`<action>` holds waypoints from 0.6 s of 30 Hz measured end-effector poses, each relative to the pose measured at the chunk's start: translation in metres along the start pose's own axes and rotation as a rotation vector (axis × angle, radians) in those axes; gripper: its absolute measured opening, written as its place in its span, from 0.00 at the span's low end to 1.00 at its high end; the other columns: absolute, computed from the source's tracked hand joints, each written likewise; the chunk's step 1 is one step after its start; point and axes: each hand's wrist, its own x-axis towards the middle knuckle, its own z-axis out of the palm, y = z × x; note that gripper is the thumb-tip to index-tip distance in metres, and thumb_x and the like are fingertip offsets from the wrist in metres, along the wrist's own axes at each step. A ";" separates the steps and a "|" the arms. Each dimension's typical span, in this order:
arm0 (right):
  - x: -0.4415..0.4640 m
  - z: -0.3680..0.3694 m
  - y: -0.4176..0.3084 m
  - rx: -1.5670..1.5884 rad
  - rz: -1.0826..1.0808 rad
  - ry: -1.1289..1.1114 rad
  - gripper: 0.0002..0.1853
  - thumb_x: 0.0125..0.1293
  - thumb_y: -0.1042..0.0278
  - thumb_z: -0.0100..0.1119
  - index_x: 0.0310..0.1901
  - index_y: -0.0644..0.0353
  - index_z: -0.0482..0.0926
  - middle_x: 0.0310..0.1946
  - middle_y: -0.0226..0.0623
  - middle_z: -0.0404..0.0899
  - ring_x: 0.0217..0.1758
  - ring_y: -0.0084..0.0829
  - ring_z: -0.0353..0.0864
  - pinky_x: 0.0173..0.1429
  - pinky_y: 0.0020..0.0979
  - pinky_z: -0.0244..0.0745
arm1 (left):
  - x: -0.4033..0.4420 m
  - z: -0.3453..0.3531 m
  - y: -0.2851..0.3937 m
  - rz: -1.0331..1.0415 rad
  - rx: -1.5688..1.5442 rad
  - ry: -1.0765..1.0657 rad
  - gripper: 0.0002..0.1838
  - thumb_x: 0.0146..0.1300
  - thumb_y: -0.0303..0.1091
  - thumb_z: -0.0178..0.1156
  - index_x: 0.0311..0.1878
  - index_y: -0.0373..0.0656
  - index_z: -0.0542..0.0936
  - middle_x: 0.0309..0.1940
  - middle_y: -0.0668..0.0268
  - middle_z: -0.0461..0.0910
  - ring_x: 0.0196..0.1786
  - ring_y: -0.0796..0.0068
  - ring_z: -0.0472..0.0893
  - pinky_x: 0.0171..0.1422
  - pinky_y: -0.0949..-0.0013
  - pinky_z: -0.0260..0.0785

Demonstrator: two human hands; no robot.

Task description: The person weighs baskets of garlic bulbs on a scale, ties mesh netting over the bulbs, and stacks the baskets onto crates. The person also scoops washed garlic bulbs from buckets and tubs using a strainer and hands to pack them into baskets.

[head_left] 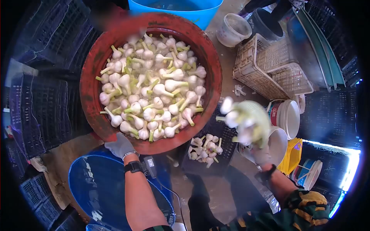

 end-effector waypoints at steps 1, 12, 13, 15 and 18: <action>0.009 0.009 -0.017 -0.140 -0.011 0.184 0.22 0.63 0.71 0.55 0.58 0.58 0.64 0.39 0.41 0.79 0.34 0.42 0.81 0.33 0.34 0.76 | 0.000 0.001 -0.004 0.005 -0.005 0.007 0.29 0.56 0.41 0.60 0.52 0.28 0.64 0.45 0.44 0.75 0.47 0.46 0.78 0.52 0.52 0.71; 0.188 -0.072 -0.162 0.278 -0.182 0.334 0.19 0.63 0.72 0.53 0.56 0.62 0.70 0.45 0.53 0.78 0.49 0.54 0.78 0.49 0.44 0.74 | 0.004 0.003 0.001 -0.036 0.001 0.014 0.28 0.57 0.43 0.58 0.53 0.31 0.65 0.42 0.45 0.76 0.43 0.45 0.79 0.47 0.51 0.71; 0.225 -0.063 -0.186 0.074 -0.144 0.289 0.27 0.63 0.71 0.53 0.63 0.61 0.61 0.46 0.58 0.77 0.47 0.58 0.78 0.49 0.47 0.73 | 0.003 0.003 0.001 -0.035 0.030 0.017 0.28 0.57 0.43 0.58 0.53 0.30 0.65 0.41 0.44 0.75 0.43 0.44 0.79 0.46 0.51 0.71; 0.308 -0.022 -0.232 0.094 0.120 0.193 0.40 0.62 0.70 0.52 0.70 0.62 0.41 0.50 0.60 0.74 0.48 0.58 0.77 0.50 0.48 0.73 | 0.005 0.006 -0.004 -0.021 0.078 0.042 0.29 0.57 0.43 0.57 0.54 0.29 0.65 0.41 0.43 0.75 0.43 0.42 0.78 0.46 0.51 0.71; 0.383 0.033 -0.261 -0.164 0.292 0.083 0.43 0.64 0.70 0.49 0.71 0.61 0.30 0.57 0.57 0.70 0.51 0.56 0.77 0.52 0.48 0.73 | 0.003 0.003 0.004 -0.074 0.019 0.002 0.28 0.57 0.41 0.56 0.55 0.29 0.64 0.42 0.41 0.75 0.44 0.40 0.77 0.47 0.49 0.71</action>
